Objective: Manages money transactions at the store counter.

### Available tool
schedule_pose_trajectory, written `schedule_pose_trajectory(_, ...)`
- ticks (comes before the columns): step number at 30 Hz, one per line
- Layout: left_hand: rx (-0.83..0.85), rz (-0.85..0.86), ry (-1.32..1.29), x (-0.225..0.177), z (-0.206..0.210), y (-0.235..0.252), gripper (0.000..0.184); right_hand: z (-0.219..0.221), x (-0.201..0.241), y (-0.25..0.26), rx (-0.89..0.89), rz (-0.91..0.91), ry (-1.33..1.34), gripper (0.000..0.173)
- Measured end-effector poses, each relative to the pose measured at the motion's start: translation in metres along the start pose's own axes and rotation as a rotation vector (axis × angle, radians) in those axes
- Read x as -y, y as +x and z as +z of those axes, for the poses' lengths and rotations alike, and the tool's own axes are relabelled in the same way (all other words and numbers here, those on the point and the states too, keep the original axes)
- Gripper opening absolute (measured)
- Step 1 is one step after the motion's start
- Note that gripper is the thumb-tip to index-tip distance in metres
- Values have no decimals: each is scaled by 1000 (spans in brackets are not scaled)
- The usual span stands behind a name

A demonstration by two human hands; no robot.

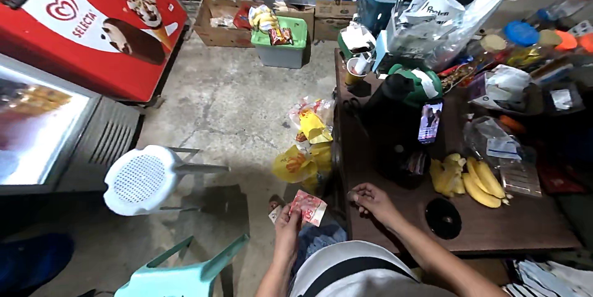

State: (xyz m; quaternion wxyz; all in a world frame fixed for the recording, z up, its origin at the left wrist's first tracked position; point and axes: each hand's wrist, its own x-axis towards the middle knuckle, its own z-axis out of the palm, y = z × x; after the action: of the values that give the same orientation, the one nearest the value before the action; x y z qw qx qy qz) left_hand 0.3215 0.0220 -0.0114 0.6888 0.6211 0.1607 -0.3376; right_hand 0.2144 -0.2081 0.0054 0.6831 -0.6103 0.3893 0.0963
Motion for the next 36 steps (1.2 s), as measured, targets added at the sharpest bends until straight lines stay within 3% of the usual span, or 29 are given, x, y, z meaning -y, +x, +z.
schedule_pose_trajectory(5, 120, 41, 181, -44, -56, 44, 22, 122, 51, 33, 132, -54, -28, 27)
schedule_pose_trajectory(10, 177, -25, 49, -106, -127, 80, 23, 237, 94, 68, 222, -120, -249, 29)
schedule_pose_trajectory(15, 117, 28, -50, -162, -181, 109, 24, 308, 138, 103, 282, -265, -403, 27)
schedule_pose_trajectory(21, -22, 48, -122, -217, -204, 158, 22, 356, 201, 154, 330, -465, -583, 30)
schedule_pose_trajectory(26, 28, 62, -179, -272, -208, 223, 24, 374, 244, 220, 289, -739, -616, 28)
schedule_pose_trajectory(31, 11, 80, -164, -341, -187, 311, 20, 382, 308, 307, 256, -898, -620, 27)
schedule_pose_trajectory(36, 2, 101, -198, -413, -147, 386, 22, 375, 392, 374, 115, -891, -639, 18)
